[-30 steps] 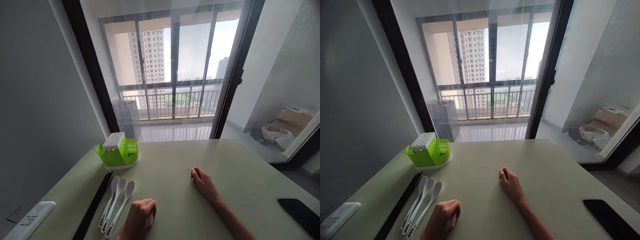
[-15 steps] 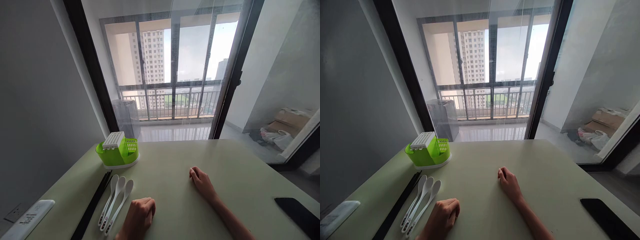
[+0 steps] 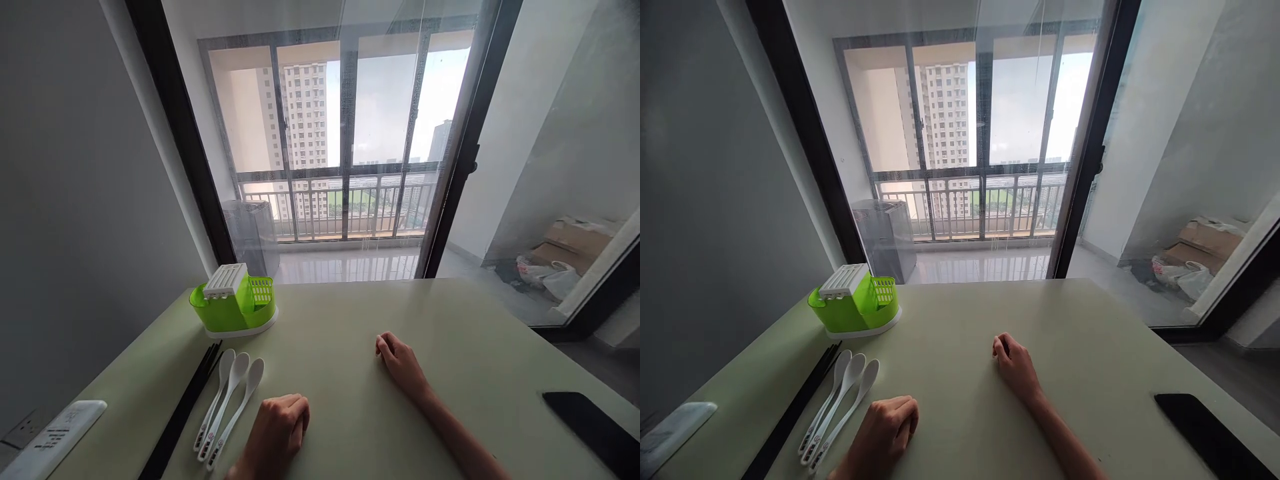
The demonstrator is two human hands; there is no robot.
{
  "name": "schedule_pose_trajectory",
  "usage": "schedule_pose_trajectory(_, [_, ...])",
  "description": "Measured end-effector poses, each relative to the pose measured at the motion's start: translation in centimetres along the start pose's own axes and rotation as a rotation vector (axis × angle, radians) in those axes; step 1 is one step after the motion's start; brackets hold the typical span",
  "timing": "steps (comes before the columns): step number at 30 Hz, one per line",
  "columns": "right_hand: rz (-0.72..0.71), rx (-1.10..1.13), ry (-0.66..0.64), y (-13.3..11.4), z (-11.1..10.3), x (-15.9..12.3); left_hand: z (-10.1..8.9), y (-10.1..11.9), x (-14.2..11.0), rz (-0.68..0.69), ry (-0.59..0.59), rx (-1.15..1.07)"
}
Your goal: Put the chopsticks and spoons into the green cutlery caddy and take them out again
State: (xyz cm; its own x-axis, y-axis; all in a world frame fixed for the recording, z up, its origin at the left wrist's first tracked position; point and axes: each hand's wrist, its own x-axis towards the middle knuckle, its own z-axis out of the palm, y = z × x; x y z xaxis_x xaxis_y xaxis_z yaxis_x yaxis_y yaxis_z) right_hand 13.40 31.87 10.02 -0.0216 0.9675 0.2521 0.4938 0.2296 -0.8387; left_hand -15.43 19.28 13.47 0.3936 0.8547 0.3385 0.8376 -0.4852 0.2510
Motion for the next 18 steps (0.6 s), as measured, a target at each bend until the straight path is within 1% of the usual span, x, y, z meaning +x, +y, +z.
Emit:
schedule_pose_trajectory(9, [-0.007, -0.007, -0.001, -0.19, -0.05, -0.07, 0.12, -0.20, -0.15, -0.004, -0.022, 0.007])
schedule_pose_trajectory(18, [-0.011, -0.016, -0.008, 0.28, 0.12, 0.09, -0.26, 0.22, 0.10, -0.010, 0.001, -0.030])
